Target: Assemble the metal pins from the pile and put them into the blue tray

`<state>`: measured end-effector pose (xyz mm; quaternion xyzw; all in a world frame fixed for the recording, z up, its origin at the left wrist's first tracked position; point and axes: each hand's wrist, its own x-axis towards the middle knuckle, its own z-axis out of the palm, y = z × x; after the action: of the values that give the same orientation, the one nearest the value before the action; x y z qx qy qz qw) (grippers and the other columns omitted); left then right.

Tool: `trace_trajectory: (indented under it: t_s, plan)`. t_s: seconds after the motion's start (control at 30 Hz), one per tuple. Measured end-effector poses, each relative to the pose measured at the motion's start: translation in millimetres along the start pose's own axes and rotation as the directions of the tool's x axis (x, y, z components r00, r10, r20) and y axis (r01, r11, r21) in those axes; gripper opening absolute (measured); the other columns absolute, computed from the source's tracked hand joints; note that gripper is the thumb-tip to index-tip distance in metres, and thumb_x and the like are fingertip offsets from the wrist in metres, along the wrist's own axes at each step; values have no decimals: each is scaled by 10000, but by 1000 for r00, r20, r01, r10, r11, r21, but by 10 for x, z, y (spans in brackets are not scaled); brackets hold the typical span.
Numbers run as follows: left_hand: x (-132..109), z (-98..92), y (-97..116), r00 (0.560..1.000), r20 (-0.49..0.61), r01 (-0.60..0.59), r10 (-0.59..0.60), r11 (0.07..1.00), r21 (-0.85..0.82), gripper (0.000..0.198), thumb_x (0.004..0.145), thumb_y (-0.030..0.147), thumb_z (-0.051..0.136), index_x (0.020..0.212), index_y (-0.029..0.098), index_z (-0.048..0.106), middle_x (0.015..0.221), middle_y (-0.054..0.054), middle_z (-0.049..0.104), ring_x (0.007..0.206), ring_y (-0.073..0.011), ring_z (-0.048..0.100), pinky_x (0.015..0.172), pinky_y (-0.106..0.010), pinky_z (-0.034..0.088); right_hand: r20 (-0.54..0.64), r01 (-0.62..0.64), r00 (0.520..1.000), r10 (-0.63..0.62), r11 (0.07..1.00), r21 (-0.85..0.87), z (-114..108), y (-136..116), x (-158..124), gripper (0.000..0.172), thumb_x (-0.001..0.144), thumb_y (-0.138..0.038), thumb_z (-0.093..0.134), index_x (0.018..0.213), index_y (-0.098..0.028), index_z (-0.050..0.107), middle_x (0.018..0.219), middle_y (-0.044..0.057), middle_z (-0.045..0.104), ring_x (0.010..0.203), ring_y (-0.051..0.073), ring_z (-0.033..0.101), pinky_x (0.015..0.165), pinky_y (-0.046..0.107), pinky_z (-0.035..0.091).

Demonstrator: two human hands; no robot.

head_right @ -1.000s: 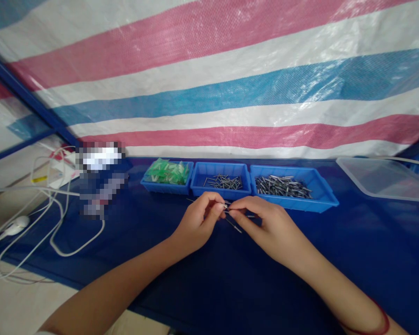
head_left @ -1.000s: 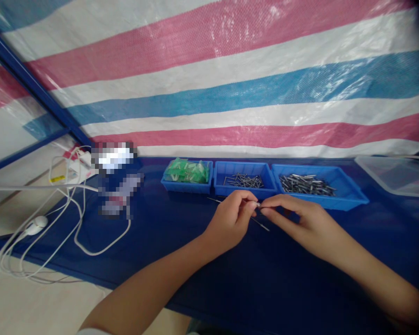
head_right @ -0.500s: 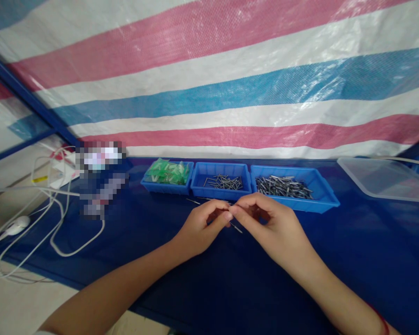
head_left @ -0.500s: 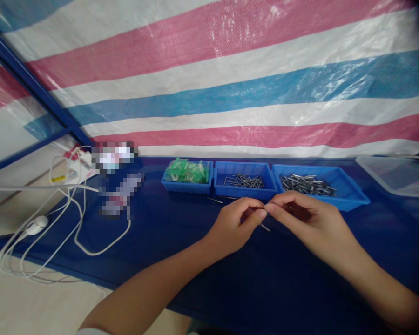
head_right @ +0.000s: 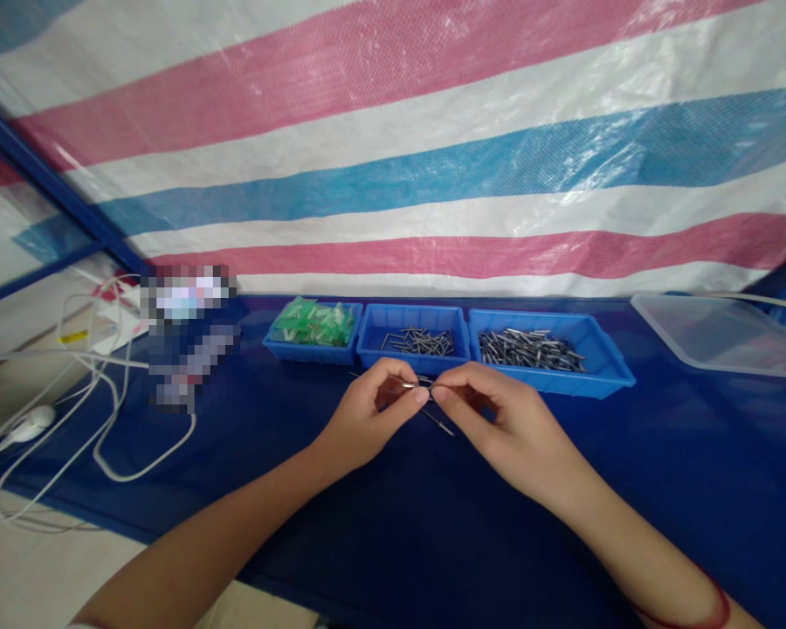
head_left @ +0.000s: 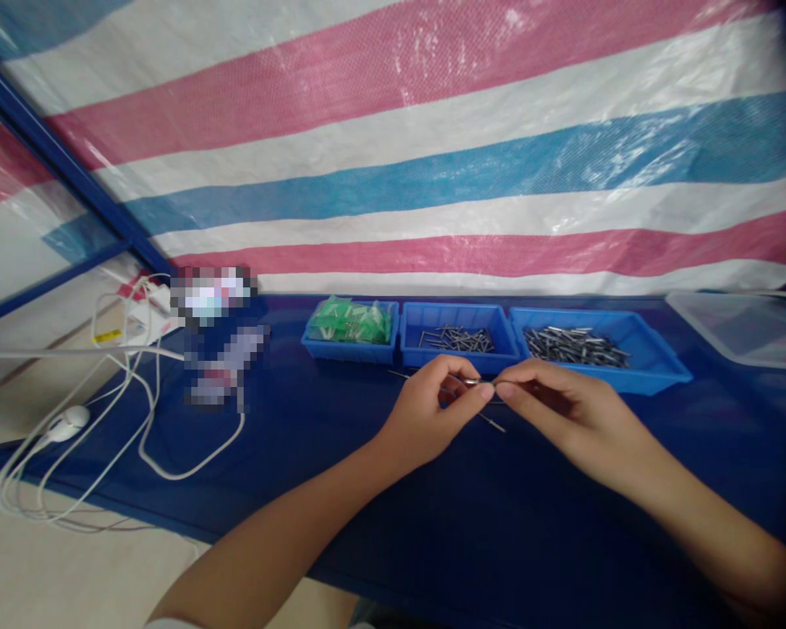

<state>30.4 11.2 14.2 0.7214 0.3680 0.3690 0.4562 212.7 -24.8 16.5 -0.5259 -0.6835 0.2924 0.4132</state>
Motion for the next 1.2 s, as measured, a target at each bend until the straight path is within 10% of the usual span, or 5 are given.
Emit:
trace_trajectory:
  t_s: [0.23,0.37,0.67,0.93,1.2]
  plan:
    - [-4,-96,-89,928,288,-358,238,785,505,306,939,346,501,1164,166,601,1120,-93,624,1010,-205,564,925,-341,434,-383,-167,924,-12,888,-429,-352,239,104,310,901,-479,470,863,-225,645,782,55,682,679,211,623,619,322,449]
    - [-7,-13,-203,849,448,-520,279,589,619,325,962,380,453,1229,270,603,1239,-63,581,1097,-228,511,898,-363,414,-352,-219,935,-40,716,-663,-571,472,165,280,894,-432,462,866,-222,645,821,114,692,731,271,630,656,368,416]
    - [27,78,-295,807,523,-586,275,486,649,181,955,284,506,1013,265,676,1038,-13,631,933,-170,528,753,-294,348,-295,-103,944,-150,713,-693,-519,434,184,267,884,-396,466,927,-214,656,917,125,705,846,311,629,785,420,430]
    - [40,42,-160,918,211,-397,337,786,473,213,986,288,420,975,175,601,970,-59,652,913,-174,565,851,-310,420,8,150,988,-154,949,-277,-146,122,61,168,865,-301,532,959,-220,646,862,44,683,717,173,606,627,300,459]
    - [15,41,-124,992,-77,-85,96,986,142,140,931,288,502,952,179,587,894,-16,653,800,-138,600,764,-254,458,34,-22,999,21,999,24,55,77,59,258,862,-457,577,899,-228,689,846,27,712,762,181,652,650,283,512]
